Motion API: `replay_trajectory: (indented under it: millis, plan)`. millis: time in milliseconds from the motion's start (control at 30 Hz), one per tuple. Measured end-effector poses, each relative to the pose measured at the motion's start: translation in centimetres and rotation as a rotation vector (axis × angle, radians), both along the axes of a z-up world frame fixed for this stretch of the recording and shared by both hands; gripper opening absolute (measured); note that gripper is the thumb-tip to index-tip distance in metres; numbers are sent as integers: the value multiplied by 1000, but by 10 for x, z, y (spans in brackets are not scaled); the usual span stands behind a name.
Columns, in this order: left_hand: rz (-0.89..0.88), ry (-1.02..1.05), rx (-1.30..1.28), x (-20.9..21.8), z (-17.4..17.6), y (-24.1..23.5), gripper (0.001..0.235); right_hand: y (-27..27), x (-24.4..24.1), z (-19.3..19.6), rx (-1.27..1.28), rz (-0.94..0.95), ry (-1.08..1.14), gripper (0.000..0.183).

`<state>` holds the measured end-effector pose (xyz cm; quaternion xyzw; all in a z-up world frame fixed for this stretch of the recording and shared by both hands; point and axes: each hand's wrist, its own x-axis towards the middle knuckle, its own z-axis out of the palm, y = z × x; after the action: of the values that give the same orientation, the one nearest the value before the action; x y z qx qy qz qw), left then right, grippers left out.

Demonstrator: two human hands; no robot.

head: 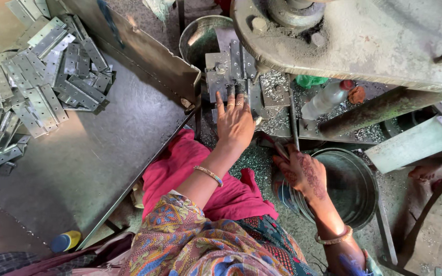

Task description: The person places metal hinges one by one into a manual press machine, operates the machine using a handle, and then moves the processed hinges into a bin.

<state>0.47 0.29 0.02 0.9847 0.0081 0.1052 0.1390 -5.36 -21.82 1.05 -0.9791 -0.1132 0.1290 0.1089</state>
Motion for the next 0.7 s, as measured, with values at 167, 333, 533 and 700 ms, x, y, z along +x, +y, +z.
replay_trajectory:
  millis: [167, 333, 533, 700]
  plan:
    - [10, 4, 7, 1, -5, -2, 48, -8, -14, -24, 27, -108, 26, 43]
    - [-13, -41, 64, -20, -1, -1, 48, 0, -8, -10, -58, -91, 79, 47]
    - [-33, -11, 71, -22, -4, -2, 41, 4, 13, 8, -45, 5, 41, 52]
    - [-48, -49, 83, -20, -6, -3, 44, -22, -19, -50, 271, 117, -244, 39]
